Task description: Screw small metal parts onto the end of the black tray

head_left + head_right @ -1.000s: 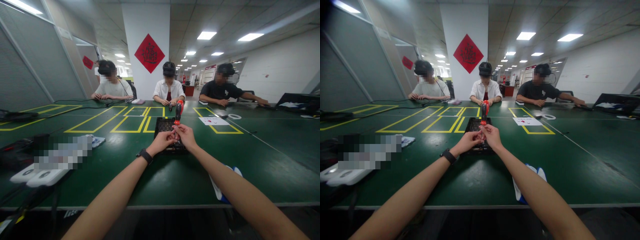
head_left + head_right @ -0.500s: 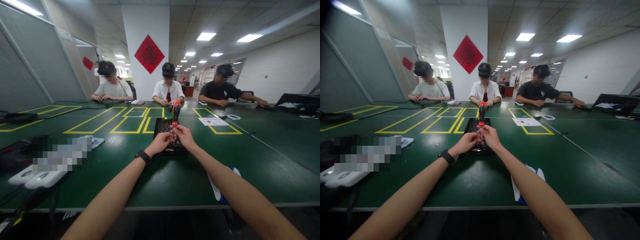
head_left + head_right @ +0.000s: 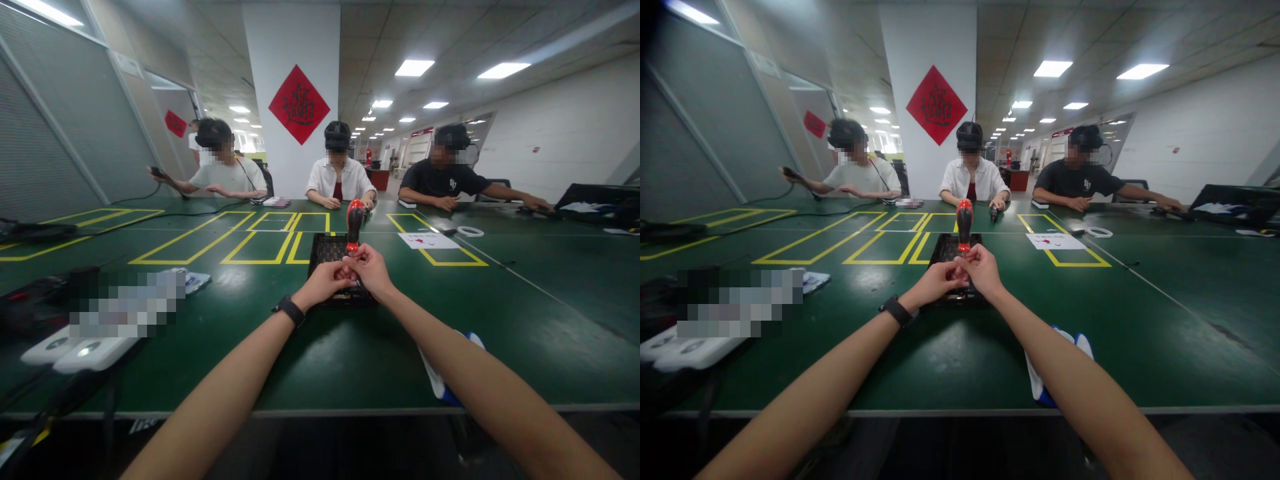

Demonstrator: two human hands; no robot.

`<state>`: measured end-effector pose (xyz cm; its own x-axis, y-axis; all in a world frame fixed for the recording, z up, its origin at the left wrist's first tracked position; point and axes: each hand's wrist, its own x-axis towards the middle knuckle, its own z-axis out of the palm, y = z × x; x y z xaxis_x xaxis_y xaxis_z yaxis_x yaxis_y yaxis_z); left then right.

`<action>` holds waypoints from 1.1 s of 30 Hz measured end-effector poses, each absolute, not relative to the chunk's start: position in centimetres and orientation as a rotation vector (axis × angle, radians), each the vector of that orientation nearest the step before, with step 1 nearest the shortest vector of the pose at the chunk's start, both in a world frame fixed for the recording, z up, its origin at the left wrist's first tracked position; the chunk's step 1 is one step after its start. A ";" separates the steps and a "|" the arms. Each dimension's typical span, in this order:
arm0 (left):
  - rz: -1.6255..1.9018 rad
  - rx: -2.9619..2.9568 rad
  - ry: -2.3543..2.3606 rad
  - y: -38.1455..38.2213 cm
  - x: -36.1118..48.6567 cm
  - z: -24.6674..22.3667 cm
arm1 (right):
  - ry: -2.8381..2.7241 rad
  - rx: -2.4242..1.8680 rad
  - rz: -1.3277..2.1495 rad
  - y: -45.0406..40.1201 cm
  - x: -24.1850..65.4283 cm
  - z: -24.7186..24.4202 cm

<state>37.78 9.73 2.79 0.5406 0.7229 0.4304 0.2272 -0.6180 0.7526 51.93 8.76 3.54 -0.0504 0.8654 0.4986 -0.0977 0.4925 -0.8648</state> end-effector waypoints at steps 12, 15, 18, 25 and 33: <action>0.978 2.188 0.680 10.2 37.1 2.7 | -1.427 -0.672 1.118 8.9 52.2 3.9; 0.944 2.156 0.590 10.2 37.0 2.8 | -1.433 -0.659 1.121 8.9 52.2 3.7; 0.920 2.135 0.568 10.3 37.1 2.8 | -1.370 -0.686 1.083 9.0 52.2 3.5; 1.011 2.163 0.683 10.6 37.4 2.2 | -1.235 -0.682 1.073 9.0 52.0 3.6; 1.003 2.304 0.776 10.1 37.6 2.5 | -1.265 -0.721 1.006 8.6 51.8 3.6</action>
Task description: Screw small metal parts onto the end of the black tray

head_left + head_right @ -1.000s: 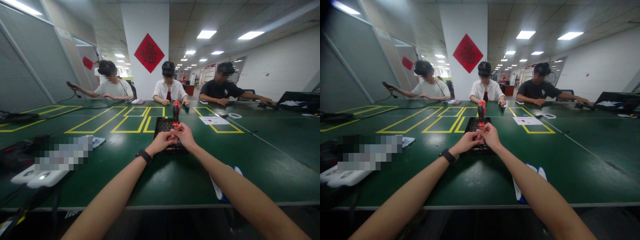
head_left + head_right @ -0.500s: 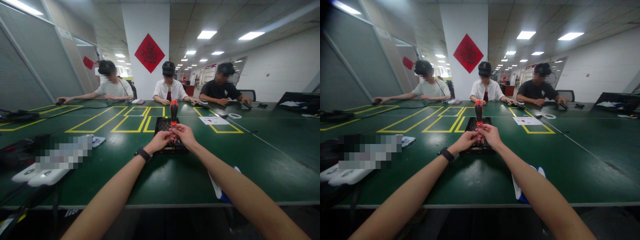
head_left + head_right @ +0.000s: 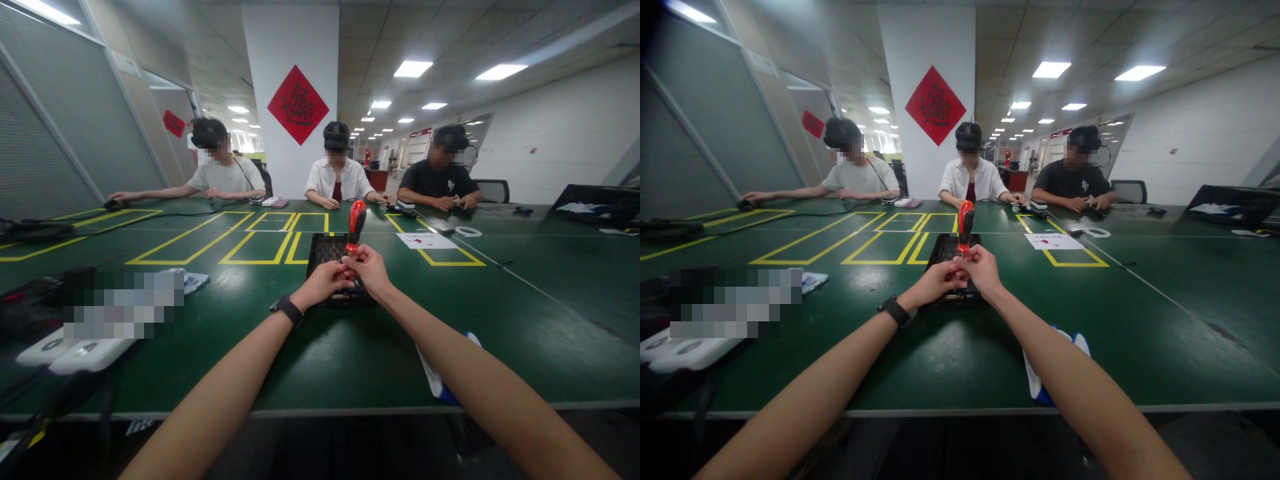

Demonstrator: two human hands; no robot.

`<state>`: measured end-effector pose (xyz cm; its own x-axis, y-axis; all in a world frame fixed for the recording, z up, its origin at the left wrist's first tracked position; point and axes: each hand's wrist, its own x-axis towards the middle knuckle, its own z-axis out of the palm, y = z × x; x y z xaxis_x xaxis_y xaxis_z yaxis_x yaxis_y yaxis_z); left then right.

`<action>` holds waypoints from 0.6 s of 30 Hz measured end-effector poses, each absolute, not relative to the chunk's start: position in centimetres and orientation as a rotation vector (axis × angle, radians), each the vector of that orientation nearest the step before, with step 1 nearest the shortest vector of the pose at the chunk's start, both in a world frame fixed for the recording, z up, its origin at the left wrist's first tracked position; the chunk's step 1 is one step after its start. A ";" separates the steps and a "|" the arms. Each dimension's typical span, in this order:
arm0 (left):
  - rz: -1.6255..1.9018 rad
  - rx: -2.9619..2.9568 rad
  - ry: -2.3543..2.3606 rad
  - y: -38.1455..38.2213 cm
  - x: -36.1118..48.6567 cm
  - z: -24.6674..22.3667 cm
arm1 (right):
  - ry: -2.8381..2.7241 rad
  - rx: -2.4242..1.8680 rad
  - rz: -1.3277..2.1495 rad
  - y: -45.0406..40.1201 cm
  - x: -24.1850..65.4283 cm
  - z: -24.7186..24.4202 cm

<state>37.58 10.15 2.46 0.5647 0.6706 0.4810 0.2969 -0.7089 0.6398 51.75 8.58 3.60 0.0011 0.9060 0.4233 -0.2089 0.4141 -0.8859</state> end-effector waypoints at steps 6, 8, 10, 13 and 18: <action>1.032 2.233 0.732 10.1 37.6 2.3 | -1.300 -0.666 1.040 8.6 51.8 3.8; 1.070 2.222 0.713 10.3 37.5 2.3 | -1.314 -0.641 1.073 8.6 51.8 3.9; 1.069 2.213 0.715 10.5 37.4 2.3 | -1.329 -0.619 1.120 8.6 51.9 4.0; 1.034 2.205 0.748 10.6 37.2 2.4 | -1.333 -0.580 1.201 8.7 52.0 3.9; 1.000 2.105 0.680 10.4 37.3 2.5 | -1.331 -0.587 1.237 9.0 52.4 3.6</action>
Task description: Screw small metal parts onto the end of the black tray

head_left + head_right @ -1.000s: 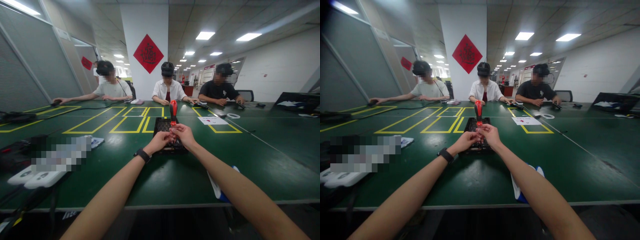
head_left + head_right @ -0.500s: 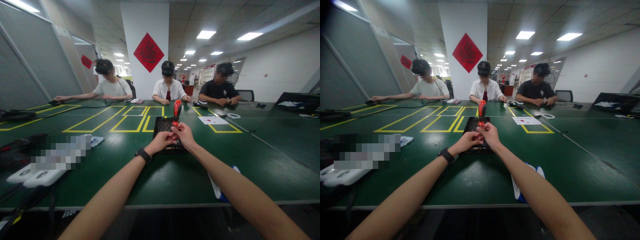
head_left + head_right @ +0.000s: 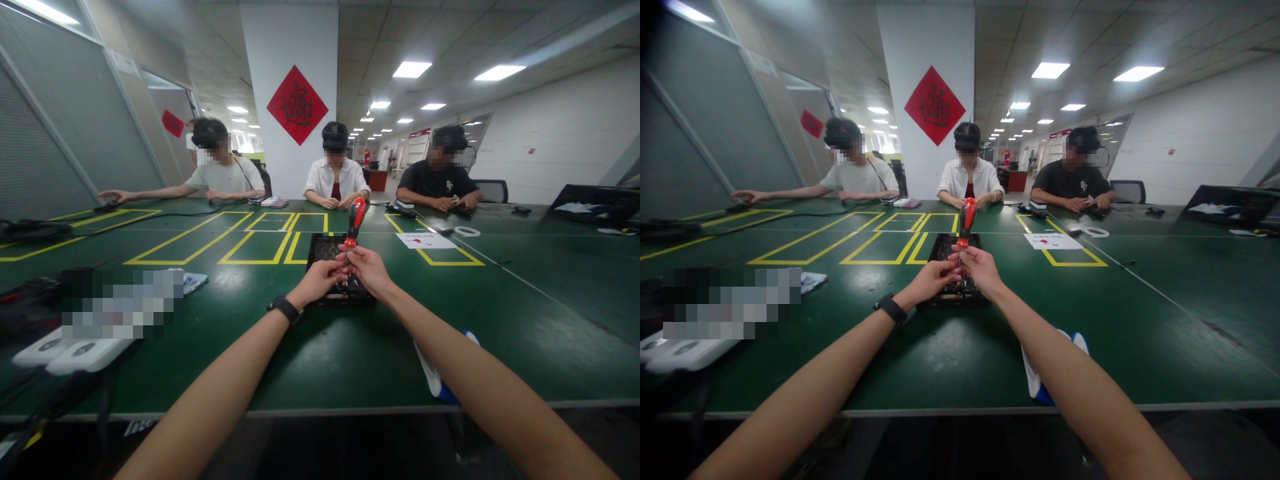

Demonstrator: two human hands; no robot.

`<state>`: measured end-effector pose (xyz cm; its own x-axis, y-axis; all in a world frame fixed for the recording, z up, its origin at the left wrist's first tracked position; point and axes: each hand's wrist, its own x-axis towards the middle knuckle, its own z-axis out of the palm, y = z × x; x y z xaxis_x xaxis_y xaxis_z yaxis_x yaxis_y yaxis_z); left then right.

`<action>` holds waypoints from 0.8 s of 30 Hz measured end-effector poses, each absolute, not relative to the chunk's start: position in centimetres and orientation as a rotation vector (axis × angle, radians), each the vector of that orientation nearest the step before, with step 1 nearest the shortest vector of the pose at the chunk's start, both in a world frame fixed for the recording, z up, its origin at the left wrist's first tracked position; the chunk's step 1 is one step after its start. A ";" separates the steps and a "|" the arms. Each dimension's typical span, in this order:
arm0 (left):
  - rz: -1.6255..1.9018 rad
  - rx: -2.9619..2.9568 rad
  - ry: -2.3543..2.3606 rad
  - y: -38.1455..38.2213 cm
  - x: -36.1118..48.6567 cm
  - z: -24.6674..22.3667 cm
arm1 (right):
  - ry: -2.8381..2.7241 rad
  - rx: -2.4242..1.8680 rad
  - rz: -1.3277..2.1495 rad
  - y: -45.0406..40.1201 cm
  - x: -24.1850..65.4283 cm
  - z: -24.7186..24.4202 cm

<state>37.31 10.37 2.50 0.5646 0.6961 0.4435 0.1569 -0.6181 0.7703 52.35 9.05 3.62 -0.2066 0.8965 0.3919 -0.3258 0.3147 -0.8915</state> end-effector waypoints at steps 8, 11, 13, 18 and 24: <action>1.021 2.051 0.767 10.1 37.6 2.5 | -1.191 -0.678 1.104 9.2 52.2 3.4; 1.061 2.124 0.830 10.1 37.7 2.4 | -1.219 -0.675 1.068 9.0 52.1 3.4; 1.064 2.163 0.841 10.0 37.7 2.4 | -1.250 -0.674 1.039 8.9 52.1 3.5; 1.009 2.217 0.835 10.0 37.5 2.4 | -1.367 -0.711 0.995 8.8 52.1 3.7; 0.977 2.072 0.709 10.3 37.4 2.3 | -1.410 -0.673 1.111 9.1 52.4 3.5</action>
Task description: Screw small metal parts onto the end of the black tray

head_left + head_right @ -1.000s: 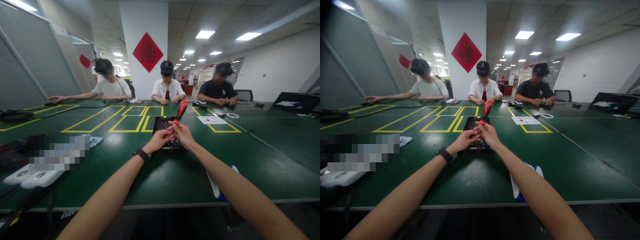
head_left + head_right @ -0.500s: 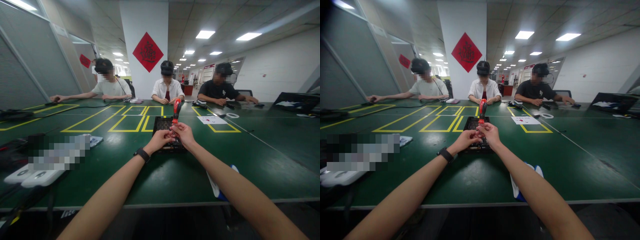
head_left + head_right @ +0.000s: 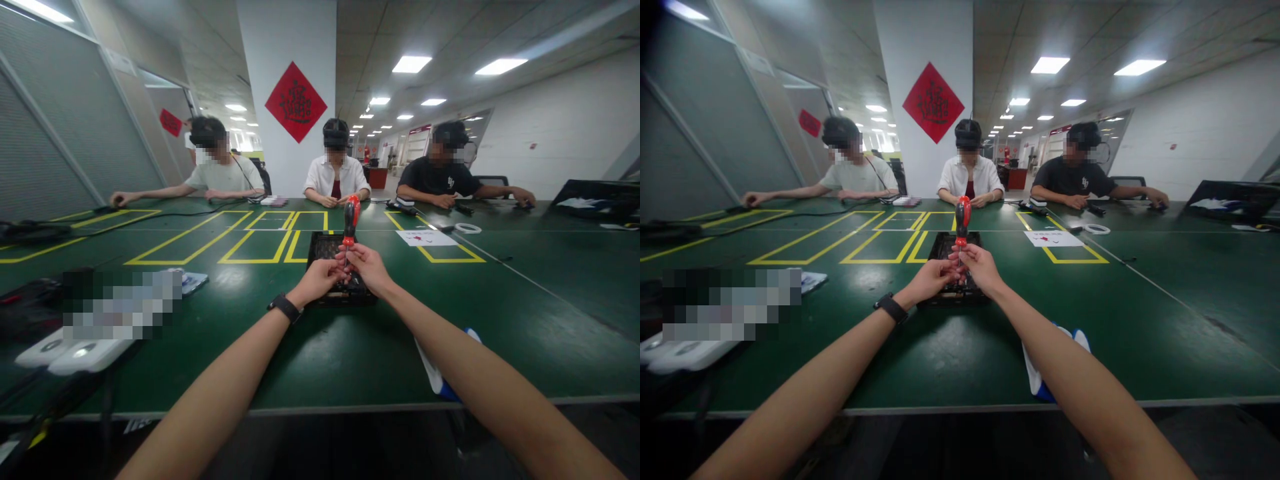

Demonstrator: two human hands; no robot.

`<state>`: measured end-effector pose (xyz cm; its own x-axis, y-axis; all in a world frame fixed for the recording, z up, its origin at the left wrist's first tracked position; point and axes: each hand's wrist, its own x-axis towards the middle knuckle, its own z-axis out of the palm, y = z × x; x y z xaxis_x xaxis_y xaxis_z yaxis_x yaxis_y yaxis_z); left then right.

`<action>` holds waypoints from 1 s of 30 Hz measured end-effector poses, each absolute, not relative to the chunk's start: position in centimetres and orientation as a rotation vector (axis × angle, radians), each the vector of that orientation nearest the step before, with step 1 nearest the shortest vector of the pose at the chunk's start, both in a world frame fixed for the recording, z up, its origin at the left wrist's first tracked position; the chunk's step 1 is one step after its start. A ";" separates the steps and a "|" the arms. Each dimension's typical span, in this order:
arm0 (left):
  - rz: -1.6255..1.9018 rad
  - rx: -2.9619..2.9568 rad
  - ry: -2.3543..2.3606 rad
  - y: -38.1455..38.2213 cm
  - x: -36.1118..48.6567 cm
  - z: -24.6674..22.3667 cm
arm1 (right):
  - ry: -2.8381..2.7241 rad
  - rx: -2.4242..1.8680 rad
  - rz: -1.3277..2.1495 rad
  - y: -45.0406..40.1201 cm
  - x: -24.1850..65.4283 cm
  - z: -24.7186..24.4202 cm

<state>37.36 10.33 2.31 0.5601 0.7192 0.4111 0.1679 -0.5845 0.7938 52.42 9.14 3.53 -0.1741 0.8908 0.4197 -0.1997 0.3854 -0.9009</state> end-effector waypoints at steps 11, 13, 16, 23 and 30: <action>1.056 2.110 0.864 9.8 37.5 2.8 | -1.327 -0.642 1.010 9.2 52.1 3.3; 1.049 2.094 0.866 9.8 37.5 2.8 | -1.325 -0.623 1.011 9.0 52.0 3.3; 1.024 2.096 0.829 10.0 37.5 2.7 | -1.349 -0.644 1.030 8.9 52.1 3.5; 0.994 2.173 0.796 10.1 37.3 2.4 | -1.458 -0.686 1.051 9.0 52.5 3.8; 0.973 2.170 0.761 10.3 37.2 2.2 | -1.475 -0.677 1.121 9.0 52.6 3.7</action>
